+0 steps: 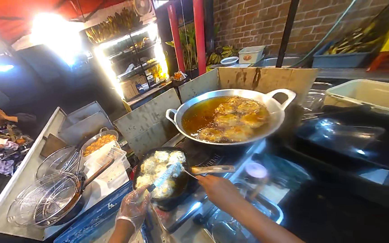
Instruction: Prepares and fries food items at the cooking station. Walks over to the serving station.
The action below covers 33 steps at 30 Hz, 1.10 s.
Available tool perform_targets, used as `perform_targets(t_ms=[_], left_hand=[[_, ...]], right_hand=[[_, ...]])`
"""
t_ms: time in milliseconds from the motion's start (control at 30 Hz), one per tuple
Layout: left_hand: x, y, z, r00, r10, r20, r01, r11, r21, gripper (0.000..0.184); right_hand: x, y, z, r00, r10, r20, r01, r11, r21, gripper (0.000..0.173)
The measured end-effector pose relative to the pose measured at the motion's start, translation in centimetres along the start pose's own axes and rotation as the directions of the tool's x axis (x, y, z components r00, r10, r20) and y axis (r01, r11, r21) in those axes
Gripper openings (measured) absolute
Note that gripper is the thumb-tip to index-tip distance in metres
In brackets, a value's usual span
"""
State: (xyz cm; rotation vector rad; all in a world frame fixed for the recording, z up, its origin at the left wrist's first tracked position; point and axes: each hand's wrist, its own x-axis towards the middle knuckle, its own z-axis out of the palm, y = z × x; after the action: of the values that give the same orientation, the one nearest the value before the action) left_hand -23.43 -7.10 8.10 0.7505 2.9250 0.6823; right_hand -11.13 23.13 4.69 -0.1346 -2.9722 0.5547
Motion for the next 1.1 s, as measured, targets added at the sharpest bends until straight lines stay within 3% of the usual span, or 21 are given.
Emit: perform_targets(t_ms=[367, 567, 733, 900, 1100], left_hand=[[0.8, 1.7, 1.0, 0.989, -0.150, 0.017, 0.151, 0.988, -0.038, 0.041], [1.4, 3.7, 0.1, 0.918, -0.349, 0.188, 0.306, 0.925, 0.223, 0.050], [0.8, 5.1, -0.3, 0.939, -0.301, 0.167, 0.269, 0.945, 0.187, 0.051], [1.8, 5.6, 0.4, 0.919, -0.355, 0.173, 0.305, 0.916, 0.260, 0.051], [2.5, 6.0, 0.3, 0.896, -0.371, 0.246, 0.276, 0.897, 0.346, 0.051]], right_hand=[[0.4, 0.1, -0.1, 1.000, -0.006, -0.027, 0.007, 1.000, 0.006, 0.036], [0.3, 0.4, 0.4, 0.998, 0.000, -0.068, 0.002, 1.000, 0.024, 0.037], [0.5, 0.7, 0.5, 0.998, 0.029, -0.052, -0.028, 0.999, 0.018, 0.038], [0.4, 0.5, -0.2, 0.999, 0.045, -0.005, -0.045, 0.998, 0.037, 0.039], [0.4, 1.2, 0.5, 0.997, 0.024, -0.075, -0.020, 0.998, 0.060, 0.038]])
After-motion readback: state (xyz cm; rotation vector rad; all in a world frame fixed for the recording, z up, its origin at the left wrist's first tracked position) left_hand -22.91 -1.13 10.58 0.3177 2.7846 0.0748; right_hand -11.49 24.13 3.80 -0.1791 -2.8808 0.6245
